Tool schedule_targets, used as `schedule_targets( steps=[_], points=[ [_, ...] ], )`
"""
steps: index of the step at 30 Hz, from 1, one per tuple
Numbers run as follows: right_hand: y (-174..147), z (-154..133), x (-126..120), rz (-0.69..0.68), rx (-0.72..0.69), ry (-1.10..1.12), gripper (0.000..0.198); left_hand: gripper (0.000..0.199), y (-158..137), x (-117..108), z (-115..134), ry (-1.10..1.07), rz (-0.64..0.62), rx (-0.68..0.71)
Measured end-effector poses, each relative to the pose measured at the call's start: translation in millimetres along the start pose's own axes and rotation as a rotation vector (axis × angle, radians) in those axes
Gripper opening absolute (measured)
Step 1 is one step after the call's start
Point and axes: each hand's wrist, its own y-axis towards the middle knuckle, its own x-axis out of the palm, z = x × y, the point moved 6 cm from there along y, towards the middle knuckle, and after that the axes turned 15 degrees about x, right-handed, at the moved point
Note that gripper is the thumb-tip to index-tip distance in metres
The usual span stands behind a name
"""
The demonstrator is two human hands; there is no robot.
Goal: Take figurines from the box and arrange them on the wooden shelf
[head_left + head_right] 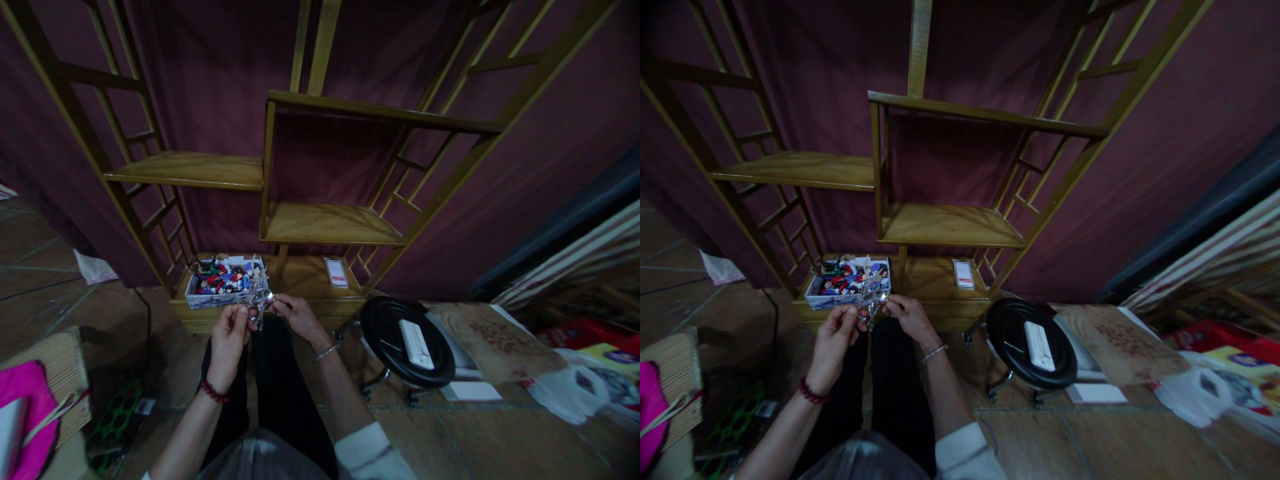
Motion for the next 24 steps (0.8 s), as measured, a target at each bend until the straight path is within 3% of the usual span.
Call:
schedule_targets(
  steps=[13, 24],
  points=[
    [1, -2, -7, 0.019, -0.070, 0.029, 0.027, 0.026, -6, 13, 3, -0.280, -0.041, -0.210],
    [0, 3, -6, 0.058, -0.094, 0.062, 0.028, 0.023, -10, 14, 1, -0.304, -0.039, -0.313]
  ],
)
